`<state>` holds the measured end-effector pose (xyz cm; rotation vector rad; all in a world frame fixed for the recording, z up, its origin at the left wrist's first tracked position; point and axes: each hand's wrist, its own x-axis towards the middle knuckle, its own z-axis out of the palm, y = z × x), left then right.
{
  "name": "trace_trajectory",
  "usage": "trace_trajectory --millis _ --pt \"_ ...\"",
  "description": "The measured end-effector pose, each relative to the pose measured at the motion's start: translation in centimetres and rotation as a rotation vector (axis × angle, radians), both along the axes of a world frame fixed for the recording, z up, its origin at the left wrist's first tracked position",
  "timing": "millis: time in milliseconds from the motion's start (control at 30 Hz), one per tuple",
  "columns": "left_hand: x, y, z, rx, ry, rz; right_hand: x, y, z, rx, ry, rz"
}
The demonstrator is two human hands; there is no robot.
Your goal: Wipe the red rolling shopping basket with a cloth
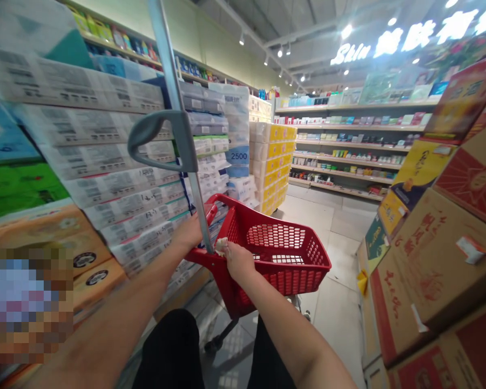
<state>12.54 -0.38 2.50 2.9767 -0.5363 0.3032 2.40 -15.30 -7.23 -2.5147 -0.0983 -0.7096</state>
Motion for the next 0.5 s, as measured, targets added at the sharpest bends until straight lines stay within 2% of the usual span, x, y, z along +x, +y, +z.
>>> trace_trajectory --millis 67,167,300,400,500 --pt "-0.2 -0.1 0.0 -0.032 -0.024 0.009 -0.2 -0.2 -0.3 -0.024 -0.119 0.048" --pt "-0.4 -0.2 0.0 -0.046 -0.035 0.001 -1.2 -0.8 -1.7 -0.136 -0.323 0.2" --pt "-0.5 -0.2 -0.2 -0.047 -0.037 0.011 -2.7 -2.1 -3.1 -0.262 -0.386 0.354" --pt "-0.6 -0.3 -0.2 -0.048 -0.016 0.023 -3.0 -2.2 -2.6 -0.208 -0.343 0.327" --pt "-0.7 -0.5 -0.2 -0.052 -0.015 0.022 -2.5 -1.0 -0.6 -0.108 -0.191 0.161"
